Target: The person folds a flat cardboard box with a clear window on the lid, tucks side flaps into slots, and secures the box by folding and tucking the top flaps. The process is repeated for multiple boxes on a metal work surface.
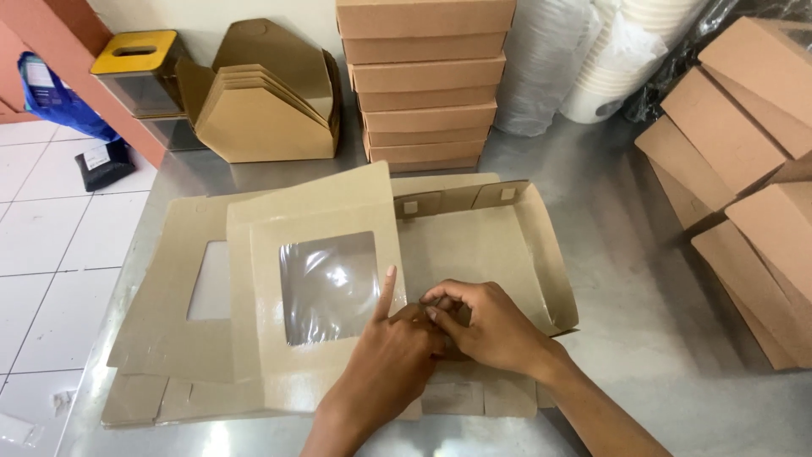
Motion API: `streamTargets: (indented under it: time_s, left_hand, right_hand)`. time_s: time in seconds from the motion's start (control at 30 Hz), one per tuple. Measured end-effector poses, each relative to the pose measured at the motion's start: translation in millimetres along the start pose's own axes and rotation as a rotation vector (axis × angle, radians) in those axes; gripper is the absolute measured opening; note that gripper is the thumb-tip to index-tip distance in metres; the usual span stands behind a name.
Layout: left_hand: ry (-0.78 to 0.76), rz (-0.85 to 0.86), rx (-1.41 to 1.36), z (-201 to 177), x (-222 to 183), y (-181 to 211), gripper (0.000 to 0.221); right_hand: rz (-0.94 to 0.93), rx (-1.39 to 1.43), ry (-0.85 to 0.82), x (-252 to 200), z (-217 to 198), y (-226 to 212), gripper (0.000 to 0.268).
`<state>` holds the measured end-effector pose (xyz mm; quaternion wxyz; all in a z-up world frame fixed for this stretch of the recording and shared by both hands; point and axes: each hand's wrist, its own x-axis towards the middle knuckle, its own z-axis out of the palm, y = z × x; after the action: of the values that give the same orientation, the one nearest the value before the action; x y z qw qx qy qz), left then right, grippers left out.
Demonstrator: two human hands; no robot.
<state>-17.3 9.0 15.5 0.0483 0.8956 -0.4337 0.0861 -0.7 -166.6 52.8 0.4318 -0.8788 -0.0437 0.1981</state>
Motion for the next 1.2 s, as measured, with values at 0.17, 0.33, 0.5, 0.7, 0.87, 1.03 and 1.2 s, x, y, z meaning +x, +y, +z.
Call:
streamTargets:
  time_s: [0.17, 0.33, 0.5, 0.7, 0.87, 1.03, 1.2]
  left_hand:
    - [-0.090, -0.209, -0.487, -16.9, 9.3, -11.5, 0.011]
    - [0.118, -0.267, -0.506, -17.7, 22.8, -32.1, 0.027]
    - [0.302, -0.385, -0.304, 36.9, 81.8, -107.6, 0.033]
    - [-0.116, -0.503, -0.041, 67.2, 133.5, -164.9, 0.036]
    - [-0.091, -0.403, 0.064, 83.4, 147.6, -180.6, 0.028]
    - [-0.120, -0.300, 0.119, 60.1, 136.5, -170.8, 0.025]
    - [-0.171, -0.227, 0.053, 56.9, 127.9, -160.1, 0.030]
  right_hand:
    - [-0.415, 0.072, 0.314, 1.5, -39.8, 30.2, 0.034]
    - [-0.428, 0.153, 0.798, 24.3, -89.8, 100.9, 0.013]
    - [-0.408, 0.368, 0.838, 48.3, -85.8, 127.0, 0.035]
    - [-0.246, 0.496, 0.466, 58.3, -64.8, 119.6, 0.078]
    - [-0.214, 0.474, 0.419, 58.1, -66.0, 124.1, 0.081]
    - [-0.191, 0.468, 0.346, 43.0, -67.5, 102.6, 0.088]
    - [-0.235, 0.681, 0.477, 51.3, -74.6, 112.3, 0.059]
